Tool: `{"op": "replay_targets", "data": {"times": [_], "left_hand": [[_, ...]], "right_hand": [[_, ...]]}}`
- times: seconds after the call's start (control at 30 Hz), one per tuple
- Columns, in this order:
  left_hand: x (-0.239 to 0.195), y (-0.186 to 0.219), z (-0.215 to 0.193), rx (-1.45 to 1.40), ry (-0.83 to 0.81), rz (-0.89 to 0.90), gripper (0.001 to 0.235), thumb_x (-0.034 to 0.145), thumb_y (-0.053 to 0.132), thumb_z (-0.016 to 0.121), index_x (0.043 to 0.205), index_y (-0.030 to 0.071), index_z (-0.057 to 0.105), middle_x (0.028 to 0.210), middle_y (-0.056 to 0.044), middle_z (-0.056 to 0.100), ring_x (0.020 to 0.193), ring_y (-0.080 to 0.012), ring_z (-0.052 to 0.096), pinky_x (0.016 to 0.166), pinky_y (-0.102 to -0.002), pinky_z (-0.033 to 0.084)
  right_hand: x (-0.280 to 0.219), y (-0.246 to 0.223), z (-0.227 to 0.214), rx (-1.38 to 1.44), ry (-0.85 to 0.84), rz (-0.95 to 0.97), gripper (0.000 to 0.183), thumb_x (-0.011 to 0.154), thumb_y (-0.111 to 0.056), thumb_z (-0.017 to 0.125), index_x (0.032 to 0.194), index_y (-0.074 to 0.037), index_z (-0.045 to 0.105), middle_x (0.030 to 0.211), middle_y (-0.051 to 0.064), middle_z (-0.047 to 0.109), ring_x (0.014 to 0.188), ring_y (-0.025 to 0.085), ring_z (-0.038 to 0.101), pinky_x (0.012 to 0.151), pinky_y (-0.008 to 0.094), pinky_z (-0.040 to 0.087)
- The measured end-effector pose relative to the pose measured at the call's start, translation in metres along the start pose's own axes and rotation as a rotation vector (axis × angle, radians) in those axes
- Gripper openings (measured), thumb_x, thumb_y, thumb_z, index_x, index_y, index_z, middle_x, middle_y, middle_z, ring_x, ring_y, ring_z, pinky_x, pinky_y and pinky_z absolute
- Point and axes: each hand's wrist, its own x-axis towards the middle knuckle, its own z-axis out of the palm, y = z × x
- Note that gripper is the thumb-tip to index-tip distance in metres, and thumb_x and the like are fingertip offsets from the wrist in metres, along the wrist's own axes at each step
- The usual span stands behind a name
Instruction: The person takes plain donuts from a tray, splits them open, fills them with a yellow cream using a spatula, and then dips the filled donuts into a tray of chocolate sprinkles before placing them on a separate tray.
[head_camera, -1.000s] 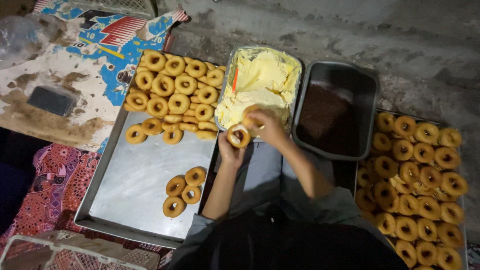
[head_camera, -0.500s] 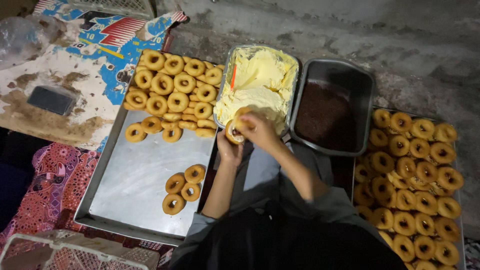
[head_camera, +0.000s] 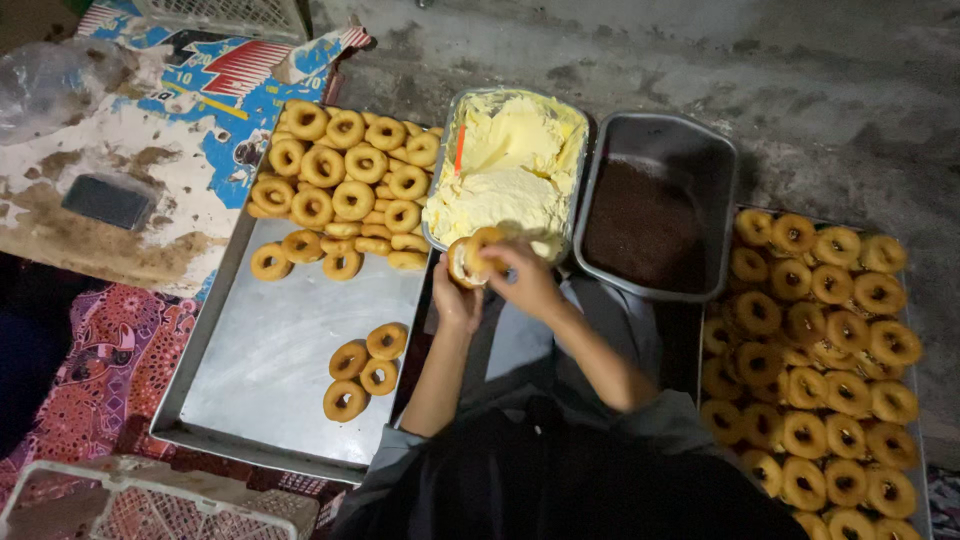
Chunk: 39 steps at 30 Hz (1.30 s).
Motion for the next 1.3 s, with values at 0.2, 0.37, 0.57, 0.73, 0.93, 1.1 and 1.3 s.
{"op": "replay_targets", "data": {"times": [0.2, 0.37, 0.57, 0.73, 0.93, 1.1, 1.3], "left_hand": [[-0.006, -0.010, -0.003, -0.011, -0.113, -0.020, 0.044, 0.104, 0.032, 0.043, 0.132, 0.001, 0.059, 0.126, -0.012, 0.066, 0.115, -0.0260, 0.062, 0.091, -0.038, 0.050], [-0.008, -0.019, -0.002, -0.094, -0.118, -0.037, 0.045, 0.089, 0.022, 0.046, 0.126, 0.000, 0.059, 0.124, -0.014, 0.067, 0.118, -0.0279, 0.064, 0.099, -0.041, 0.054], [-0.021, -0.006, 0.011, -0.047, -0.073, -0.034, 0.049, 0.096, 0.037, 0.044, 0.128, 0.004, 0.061, 0.124, -0.011, 0.069, 0.115, -0.0248, 0.065, 0.092, -0.038, 0.052], [-0.015, -0.005, 0.005, -0.010, -0.056, 0.000, 0.048, 0.109, 0.042, 0.044, 0.135, 0.004, 0.059, 0.125, -0.012, 0.066, 0.113, -0.0254, 0.063, 0.088, -0.038, 0.049], [-0.006, 0.007, -0.014, -0.049, -0.026, -0.013, 0.048, 0.107, 0.037, 0.039, 0.135, 0.002, 0.054, 0.133, -0.012, 0.063, 0.123, -0.0280, 0.062, 0.103, -0.045, 0.052], [-0.009, 0.003, -0.009, -0.069, -0.087, -0.037, 0.050, 0.106, 0.035, 0.039, 0.140, 0.001, 0.051, 0.139, -0.013, 0.059, 0.126, -0.0289, 0.059, 0.105, -0.045, 0.051], [0.000, -0.015, 0.006, 0.040, -0.054, -0.238, 0.049, 0.107, 0.033, 0.040, 0.144, 0.002, 0.049, 0.141, -0.012, 0.059, 0.127, -0.0259, 0.059, 0.104, -0.041, 0.051]], "right_hand": [[-0.009, -0.012, -0.021, 0.024, 0.262, 0.088, 0.032, 0.086, -0.007, 0.079, 0.116, -0.005, 0.069, 0.115, 0.012, 0.073, 0.108, 0.027, 0.071, 0.093, 0.038, 0.056], [-0.023, -0.029, -0.025, -0.035, 0.210, -0.071, 0.037, 0.080, -0.003, 0.080, 0.116, -0.006, 0.071, 0.114, 0.013, 0.072, 0.107, 0.031, 0.070, 0.094, 0.039, 0.055], [-0.020, -0.035, -0.035, -0.056, 0.284, -0.059, 0.034, 0.080, -0.002, 0.078, 0.114, -0.006, 0.072, 0.116, 0.013, 0.073, 0.110, 0.031, 0.070, 0.096, 0.040, 0.055], [-0.016, -0.034, -0.019, -0.044, 0.129, -0.119, 0.033, 0.082, -0.002, 0.077, 0.114, -0.006, 0.072, 0.117, 0.014, 0.071, 0.113, 0.033, 0.067, 0.100, 0.043, 0.054], [0.025, 0.039, -0.017, -0.206, 0.253, -0.104, 0.028, 0.084, -0.002, 0.074, 0.112, -0.004, 0.071, 0.114, 0.015, 0.071, 0.110, 0.036, 0.065, 0.098, 0.044, 0.053], [0.040, 0.076, -0.016, -0.295, 0.196, -0.056, 0.028, 0.080, -0.001, 0.074, 0.108, -0.003, 0.072, 0.109, 0.016, 0.071, 0.106, 0.038, 0.064, 0.095, 0.045, 0.053], [-0.012, 0.057, -0.011, 0.017, 0.105, 0.116, 0.030, 0.085, -0.010, 0.077, 0.115, -0.007, 0.073, 0.115, 0.014, 0.072, 0.108, 0.032, 0.070, 0.091, 0.041, 0.057]]}}
